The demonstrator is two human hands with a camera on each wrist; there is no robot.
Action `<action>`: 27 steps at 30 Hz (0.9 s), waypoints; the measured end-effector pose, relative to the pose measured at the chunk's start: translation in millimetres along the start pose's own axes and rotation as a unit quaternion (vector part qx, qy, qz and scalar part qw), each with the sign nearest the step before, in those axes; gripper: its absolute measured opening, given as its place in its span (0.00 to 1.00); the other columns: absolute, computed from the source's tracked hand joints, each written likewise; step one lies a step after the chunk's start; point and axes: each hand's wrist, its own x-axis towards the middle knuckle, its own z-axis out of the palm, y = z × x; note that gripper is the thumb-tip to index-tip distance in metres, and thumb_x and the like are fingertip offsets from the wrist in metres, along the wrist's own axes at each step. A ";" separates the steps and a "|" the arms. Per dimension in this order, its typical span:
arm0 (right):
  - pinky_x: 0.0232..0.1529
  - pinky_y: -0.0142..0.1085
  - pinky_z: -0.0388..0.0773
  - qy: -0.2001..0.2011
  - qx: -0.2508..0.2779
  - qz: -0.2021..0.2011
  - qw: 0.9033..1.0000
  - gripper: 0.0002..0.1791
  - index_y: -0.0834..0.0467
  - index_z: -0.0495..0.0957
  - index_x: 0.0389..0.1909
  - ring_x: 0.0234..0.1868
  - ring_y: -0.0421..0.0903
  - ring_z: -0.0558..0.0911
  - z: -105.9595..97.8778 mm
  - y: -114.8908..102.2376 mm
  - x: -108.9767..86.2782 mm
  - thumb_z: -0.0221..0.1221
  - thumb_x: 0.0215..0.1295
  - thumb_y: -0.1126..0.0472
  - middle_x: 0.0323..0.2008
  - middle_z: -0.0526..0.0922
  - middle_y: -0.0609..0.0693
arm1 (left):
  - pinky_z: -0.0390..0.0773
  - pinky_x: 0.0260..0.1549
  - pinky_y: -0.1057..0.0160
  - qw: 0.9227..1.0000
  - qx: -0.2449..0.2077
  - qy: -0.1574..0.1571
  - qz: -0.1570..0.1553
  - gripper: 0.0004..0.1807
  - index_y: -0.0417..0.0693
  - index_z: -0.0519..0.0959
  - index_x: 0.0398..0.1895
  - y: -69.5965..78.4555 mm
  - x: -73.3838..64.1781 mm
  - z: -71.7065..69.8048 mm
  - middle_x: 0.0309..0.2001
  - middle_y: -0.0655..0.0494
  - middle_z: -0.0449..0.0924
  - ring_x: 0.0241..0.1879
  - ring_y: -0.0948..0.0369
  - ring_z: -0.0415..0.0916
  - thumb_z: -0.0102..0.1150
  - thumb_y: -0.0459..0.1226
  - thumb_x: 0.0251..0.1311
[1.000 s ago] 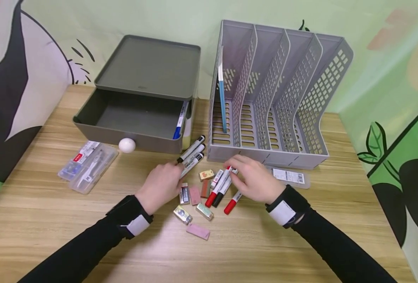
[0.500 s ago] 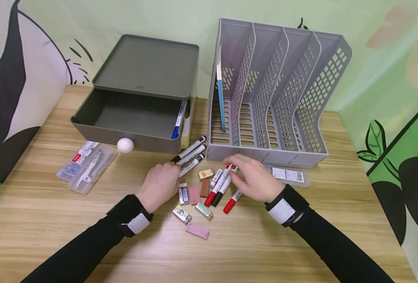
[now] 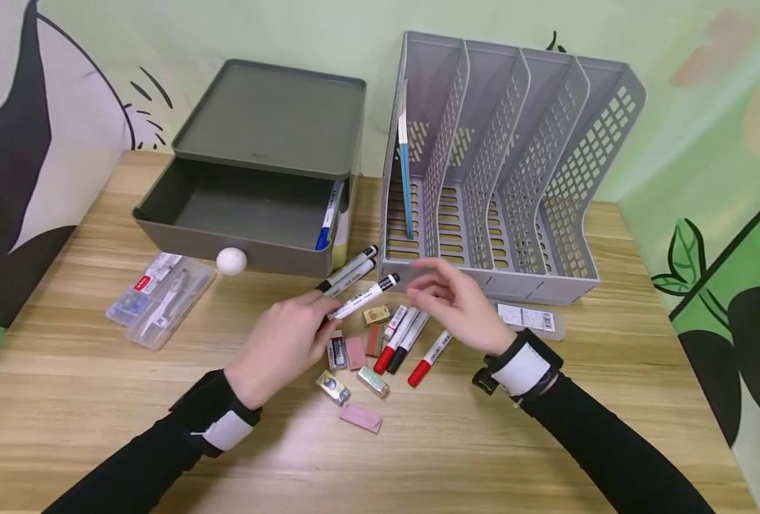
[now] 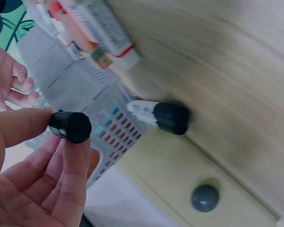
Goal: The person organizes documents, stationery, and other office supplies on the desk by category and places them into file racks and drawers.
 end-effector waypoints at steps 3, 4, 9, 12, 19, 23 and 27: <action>0.48 0.42 0.80 0.007 0.061 0.017 0.998 0.24 0.72 0.69 0.61 0.43 0.57 0.84 2.5 -4.4 1.9 0.57 0.68 0.64 0.46 0.81 0.67 | 0.79 0.31 0.60 1.000 -0.003 0.006 0.016 0.10 0.38 0.83 0.42 6.3 1.4 -3.5 0.35 0.53 0.81 0.30 0.61 0.76 0.62 0.35 0.61; 0.48 0.43 0.80 0.011 0.075 0.022 0.997 0.23 0.73 0.70 0.59 0.43 0.57 0.85 3.3 -5.8 2.4 0.57 0.68 0.65 0.45 0.81 0.68 | 0.79 0.32 0.60 1.000 -0.003 0.009 0.022 0.10 0.39 0.83 0.42 8.0 1.9 -4.3 0.35 0.53 0.80 0.30 0.60 0.75 0.62 0.35 0.61; 0.47 0.48 0.80 0.041 0.119 0.041 0.991 0.20 0.76 0.71 0.55 0.39 0.53 0.86 6.3 -9.5 4.2 0.56 0.67 0.68 0.42 0.81 0.69 | 0.80 0.36 0.58 0.999 0.003 0.022 0.048 0.10 0.39 0.83 0.43 13.6 3.7 -6.3 0.38 0.52 0.81 0.36 0.58 0.78 0.62 0.36 0.61; 0.46 0.47 0.80 0.050 0.129 0.051 0.989 0.18 0.77 0.72 0.53 0.36 0.47 0.86 7.0 -11.0 5.3 0.55 0.67 0.69 0.41 0.81 0.68 | 0.80 0.38 0.58 0.998 0.006 0.025 0.055 0.10 0.40 0.83 0.43 16.0 3.9 -7.8 0.38 0.52 0.81 0.38 0.57 0.78 0.62 0.36 0.61; 0.46 0.41 0.81 0.076 0.160 0.067 0.982 0.16 0.79 0.73 0.50 0.36 0.43 0.85 5.9 -11.7 6.5 0.55 0.66 0.71 0.39 0.82 0.60 | 0.80 0.36 0.60 0.999 -0.034 0.014 0.034 0.16 0.41 0.82 0.50 20.2 7.0 -13.5 0.43 0.51 0.83 0.37 0.58 0.79 0.59 0.41 0.64; 0.47 0.40 0.80 0.091 0.190 0.067 0.975 0.16 0.80 0.71 0.51 0.37 0.44 0.84 5.6 -12.8 6.0 0.54 0.65 0.73 0.38 0.81 0.52 | 0.77 0.31 0.62 0.995 -0.094 0.009 0.020 0.19 0.42 0.80 0.56 20.6 9.9 -18.1 0.47 0.50 0.84 0.34 0.60 0.79 0.60 0.41 0.64; 0.48 0.39 0.80 0.099 0.215 0.061 0.970 0.15 0.79 0.71 0.49 0.37 0.42 0.83 6.5 -14.4 5.6 0.53 0.65 0.74 0.38 0.81 0.49 | 0.76 0.30 0.62 0.993 -0.111 0.015 0.035 0.18 0.44 0.81 0.56 21.4 11.9 -20.6 0.48 0.52 0.84 0.34 0.62 0.78 0.61 0.39 0.63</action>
